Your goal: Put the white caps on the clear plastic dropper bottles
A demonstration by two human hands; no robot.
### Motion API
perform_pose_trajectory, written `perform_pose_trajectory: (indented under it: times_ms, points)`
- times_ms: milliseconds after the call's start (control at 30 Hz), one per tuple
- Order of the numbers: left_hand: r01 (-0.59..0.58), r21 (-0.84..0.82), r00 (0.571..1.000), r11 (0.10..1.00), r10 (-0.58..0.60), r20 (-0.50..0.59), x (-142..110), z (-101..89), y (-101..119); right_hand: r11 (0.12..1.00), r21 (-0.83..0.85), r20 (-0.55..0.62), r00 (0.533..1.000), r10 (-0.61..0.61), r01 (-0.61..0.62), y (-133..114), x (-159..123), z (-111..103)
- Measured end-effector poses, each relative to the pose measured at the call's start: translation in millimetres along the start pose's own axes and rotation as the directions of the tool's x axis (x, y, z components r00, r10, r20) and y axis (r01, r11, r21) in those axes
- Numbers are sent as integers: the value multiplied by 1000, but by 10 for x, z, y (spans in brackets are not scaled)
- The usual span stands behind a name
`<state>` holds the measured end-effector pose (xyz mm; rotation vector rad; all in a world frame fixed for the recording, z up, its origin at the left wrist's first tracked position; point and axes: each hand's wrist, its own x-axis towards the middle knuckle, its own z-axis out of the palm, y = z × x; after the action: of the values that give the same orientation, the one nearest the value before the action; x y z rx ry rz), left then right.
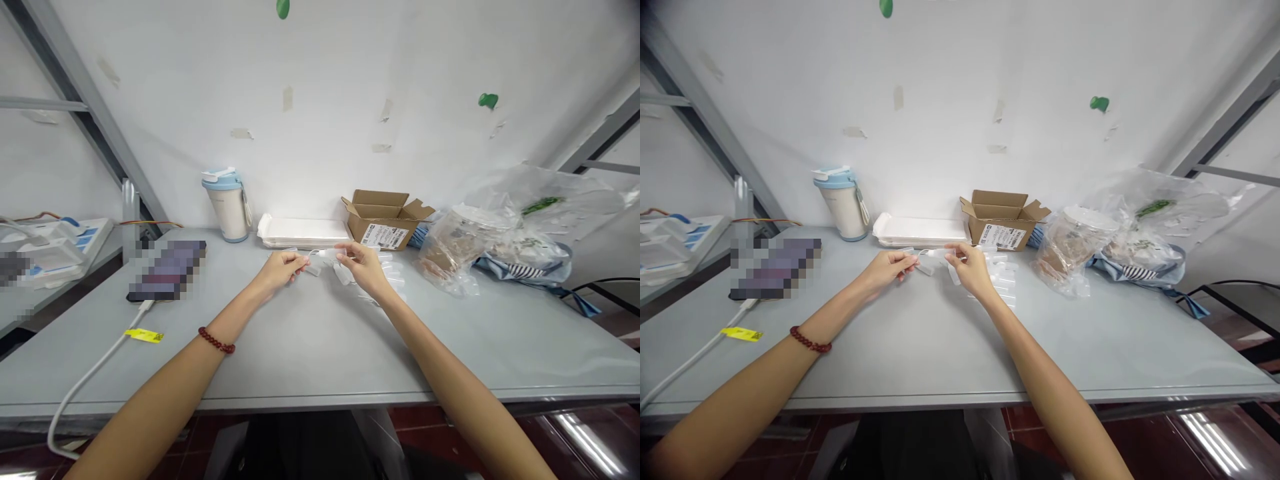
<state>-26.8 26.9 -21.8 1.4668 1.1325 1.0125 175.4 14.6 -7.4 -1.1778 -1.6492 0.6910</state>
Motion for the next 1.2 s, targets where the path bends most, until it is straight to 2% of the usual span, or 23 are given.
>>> perform_pose_trajectory:
  times_ms: [133, 300, 733, 933, 1200]
  points:
    - [12, -108, 1000, 994, -15, -27, 6, -6, -6, 1000, -1, 10, 1000, -7, 7, -9, -3, 9]
    - [39, -125, 999, 991, -43, -31, 19, -6, -19, 1000, 12, 54, 998, -12, 11, -6, -4, 37]
    - [89, -295, 996, 951, -85, 26, -9, -9, 50, 1000, 6, 80, 997, 5, -5, -30, -35, 40]
    - [114, -327, 993, 938, -98, 65, -4, -31, 37, 998, -54, 57, 998, -28, 32, -55, -44, 49]
    - [104, -310, 994, 945, -95, 44, -12, -19, 57, 999, -34, 48, 999, -23, 25, -73, -52, 31]
